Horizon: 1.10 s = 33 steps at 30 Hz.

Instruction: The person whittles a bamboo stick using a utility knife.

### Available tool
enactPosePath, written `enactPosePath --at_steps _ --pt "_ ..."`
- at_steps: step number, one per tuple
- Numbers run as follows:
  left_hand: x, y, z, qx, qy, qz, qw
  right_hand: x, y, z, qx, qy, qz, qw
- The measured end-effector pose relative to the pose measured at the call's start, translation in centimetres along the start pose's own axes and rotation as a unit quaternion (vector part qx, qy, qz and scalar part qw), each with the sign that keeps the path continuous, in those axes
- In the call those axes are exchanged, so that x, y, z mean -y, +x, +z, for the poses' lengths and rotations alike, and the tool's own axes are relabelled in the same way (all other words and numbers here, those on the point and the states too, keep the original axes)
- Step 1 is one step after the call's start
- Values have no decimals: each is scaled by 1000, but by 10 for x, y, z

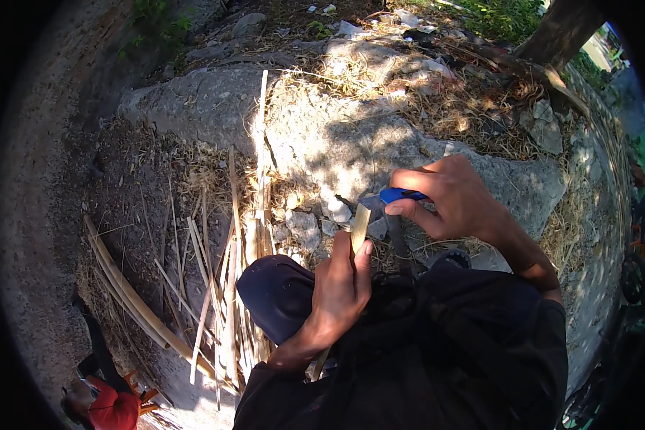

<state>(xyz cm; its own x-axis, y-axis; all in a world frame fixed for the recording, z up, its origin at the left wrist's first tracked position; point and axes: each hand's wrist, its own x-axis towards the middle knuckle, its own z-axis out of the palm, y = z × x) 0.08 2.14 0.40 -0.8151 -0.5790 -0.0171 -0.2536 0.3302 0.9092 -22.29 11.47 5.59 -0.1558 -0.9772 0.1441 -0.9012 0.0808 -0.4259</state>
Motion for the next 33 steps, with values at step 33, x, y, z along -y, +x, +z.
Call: enactPosePath --at_steps 33 --pt "-4 -2 -10 -39 7 78 996 9 6 -1 2 150 -54 987"
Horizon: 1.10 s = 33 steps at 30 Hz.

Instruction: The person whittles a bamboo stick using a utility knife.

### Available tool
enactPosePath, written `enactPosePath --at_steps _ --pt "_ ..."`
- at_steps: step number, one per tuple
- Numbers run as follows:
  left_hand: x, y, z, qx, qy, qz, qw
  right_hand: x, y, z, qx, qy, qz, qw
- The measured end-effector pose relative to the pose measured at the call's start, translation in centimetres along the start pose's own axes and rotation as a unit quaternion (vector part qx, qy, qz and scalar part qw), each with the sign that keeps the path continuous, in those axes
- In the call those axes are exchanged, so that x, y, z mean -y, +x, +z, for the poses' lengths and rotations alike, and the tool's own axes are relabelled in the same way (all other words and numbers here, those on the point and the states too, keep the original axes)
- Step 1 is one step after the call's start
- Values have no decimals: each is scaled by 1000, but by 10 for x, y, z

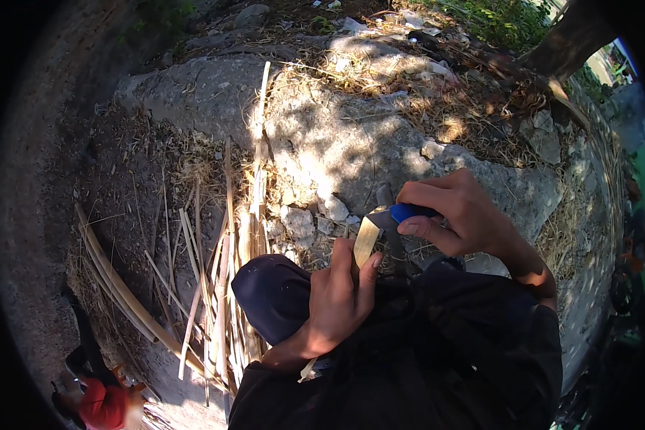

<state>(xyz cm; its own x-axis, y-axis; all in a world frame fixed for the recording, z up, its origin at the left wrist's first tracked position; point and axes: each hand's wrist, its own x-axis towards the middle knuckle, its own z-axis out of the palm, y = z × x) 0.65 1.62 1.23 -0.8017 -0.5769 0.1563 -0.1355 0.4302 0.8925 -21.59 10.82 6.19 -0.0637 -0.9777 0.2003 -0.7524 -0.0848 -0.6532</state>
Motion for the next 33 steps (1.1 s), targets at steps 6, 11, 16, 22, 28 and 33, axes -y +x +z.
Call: enactPosePath --at_steps 6,11,16,22,28,33 --pt "4 -2 2 -13 -19 -22 999 -3 3 5 -24 -14 -5 1000" --pt "-3 -2 0 -1 15 -65 998 -9 3 8 -65 -41 -27 997" --pt "3 3 4 -10 14 -53 998 -13 0 8 -54 -81 -10 995" --pt "4 4 5 -12 27 -47 998 -11 -1 5 -59 -86 1 995" --pt "4 8 7 -14 40 -38 998 -15 -3 5 -50 -119 18 991" --pt "-2 6 8 -13 62 -54 997 -31 2 4 -121 -216 106 963"
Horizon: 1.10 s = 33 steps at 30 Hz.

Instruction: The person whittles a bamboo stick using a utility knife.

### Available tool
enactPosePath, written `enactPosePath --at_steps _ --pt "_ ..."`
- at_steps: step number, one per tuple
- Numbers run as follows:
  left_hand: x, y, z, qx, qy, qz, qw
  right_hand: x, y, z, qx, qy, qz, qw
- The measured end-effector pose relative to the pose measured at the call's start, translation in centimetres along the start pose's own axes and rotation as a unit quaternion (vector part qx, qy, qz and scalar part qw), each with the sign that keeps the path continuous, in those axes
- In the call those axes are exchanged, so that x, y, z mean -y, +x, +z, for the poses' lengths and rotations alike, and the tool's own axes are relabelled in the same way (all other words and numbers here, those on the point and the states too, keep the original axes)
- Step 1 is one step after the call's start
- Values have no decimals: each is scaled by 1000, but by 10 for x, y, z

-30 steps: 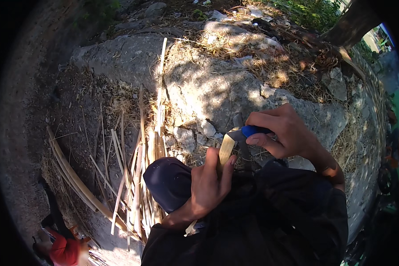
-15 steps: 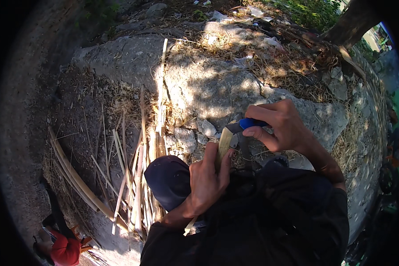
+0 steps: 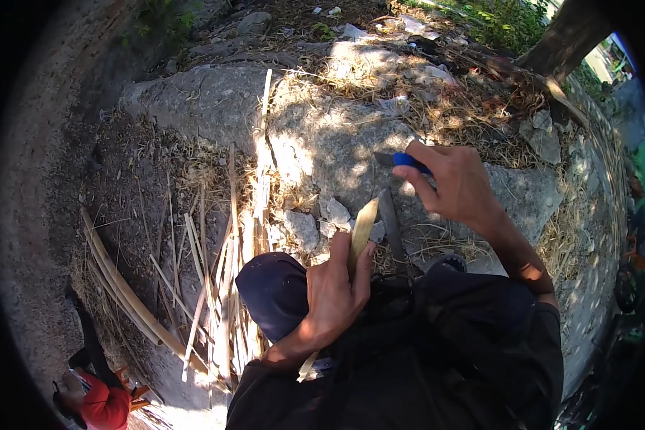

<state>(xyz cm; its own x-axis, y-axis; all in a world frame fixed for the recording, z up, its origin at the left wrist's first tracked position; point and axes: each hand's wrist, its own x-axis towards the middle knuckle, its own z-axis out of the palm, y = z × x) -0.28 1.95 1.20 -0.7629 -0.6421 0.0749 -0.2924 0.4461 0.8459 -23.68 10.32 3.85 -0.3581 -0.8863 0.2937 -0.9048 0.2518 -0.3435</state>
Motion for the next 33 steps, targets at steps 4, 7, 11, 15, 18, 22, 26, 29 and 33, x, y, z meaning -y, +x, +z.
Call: enactPosePath --at_steps 4,7,11,15,18,22,26,29,33 --pt "-2 -17 -6 28 -18 60 998 -104 6 -16 -2 -68 203 977" --pt "18 -1 -4 24 -60 -8 998 -87 4 -23 -37 42 154 986" --pt "13 9 -5 78 -242 -45 966 -32 8 -19 36 149 78 985" --pt "14 5 -17 123 -283 -68 949 11 0 -13 78 217 -3 973" --pt "8 2 -23 152 -318 -94 931 27 -8 -7 55 194 -98 974" --pt "5 1 -18 120 -266 -53 955 36 -10 0 52 123 -142 981" --pt "5 -3 -13 86 -146 -19 985 43 -11 -2 29 103 -136 985" --pt "9 -6 -5 24 -86 37 995 48 -12 -4 37 97 -128 986" --pt "7 -7 -4 25 -44 21 998 49 -12 -3 45 106 -112 987"
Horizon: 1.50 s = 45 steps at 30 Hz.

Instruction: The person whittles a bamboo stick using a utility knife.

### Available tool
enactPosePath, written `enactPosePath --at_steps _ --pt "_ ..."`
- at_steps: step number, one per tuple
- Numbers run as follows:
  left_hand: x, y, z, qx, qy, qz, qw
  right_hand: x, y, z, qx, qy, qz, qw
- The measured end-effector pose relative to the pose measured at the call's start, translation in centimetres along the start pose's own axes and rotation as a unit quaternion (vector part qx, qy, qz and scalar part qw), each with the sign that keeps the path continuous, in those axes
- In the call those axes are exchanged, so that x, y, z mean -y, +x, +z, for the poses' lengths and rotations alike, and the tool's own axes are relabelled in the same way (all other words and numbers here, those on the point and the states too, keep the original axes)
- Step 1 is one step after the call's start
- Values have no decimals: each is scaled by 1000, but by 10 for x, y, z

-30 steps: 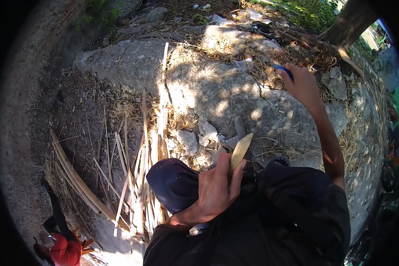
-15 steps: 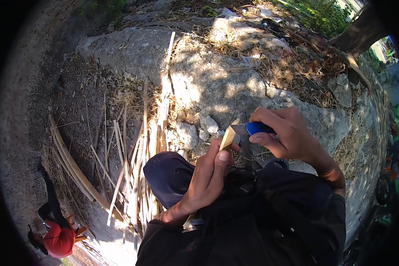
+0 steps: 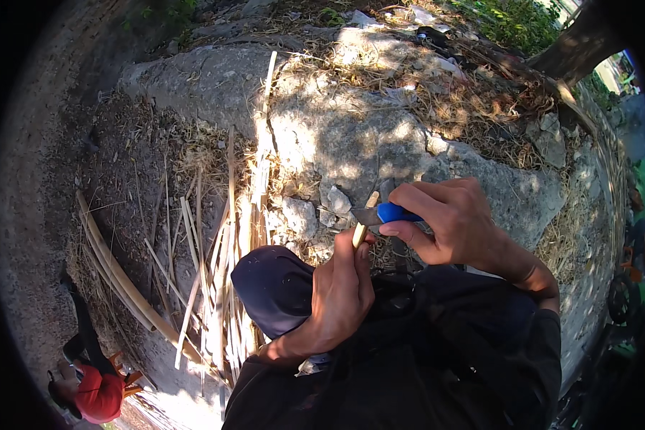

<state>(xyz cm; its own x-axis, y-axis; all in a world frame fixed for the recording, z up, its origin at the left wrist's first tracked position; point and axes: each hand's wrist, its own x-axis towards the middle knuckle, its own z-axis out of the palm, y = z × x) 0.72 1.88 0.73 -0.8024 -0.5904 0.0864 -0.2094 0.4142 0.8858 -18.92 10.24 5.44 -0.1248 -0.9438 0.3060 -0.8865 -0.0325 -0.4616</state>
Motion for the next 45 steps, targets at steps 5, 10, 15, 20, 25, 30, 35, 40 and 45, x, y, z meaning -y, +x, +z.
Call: enactPosePath --at_steps 5,10,15,20,25,30,35,40,45 --pt "4 -1 4 -18 19 -13 1000 -7 -2 3 -15 -2 9 1000" --pt "-22 -17 -6 14 -22 -7 1000 -61 -1 -3 -77 -93 105 987" --pt "-7 1 -14 40 -108 -40 993 -70 -8 -19 -71 72 183 978" --pt "-4 7 -27 144 -364 -158 907 -20 -5 -6 -33 136 75 987" --pt "-5 5 -29 143 -323 -131 926 -3 0 -2 40 116 5 992" --pt "-6 5 -20 87 -235 -64 966 1 3 5 43 111 -5 993" --pt "-3 0 -9 21 -90 -21 995 1 3 6 37 97 -2 995" --pt "-1 1 -6 18 -62 -52 997 -4 4 11 20 95 -4 995" --pt "-6 3 -4 -20 34 -20 999 -12 3 12 18 76 18 997"
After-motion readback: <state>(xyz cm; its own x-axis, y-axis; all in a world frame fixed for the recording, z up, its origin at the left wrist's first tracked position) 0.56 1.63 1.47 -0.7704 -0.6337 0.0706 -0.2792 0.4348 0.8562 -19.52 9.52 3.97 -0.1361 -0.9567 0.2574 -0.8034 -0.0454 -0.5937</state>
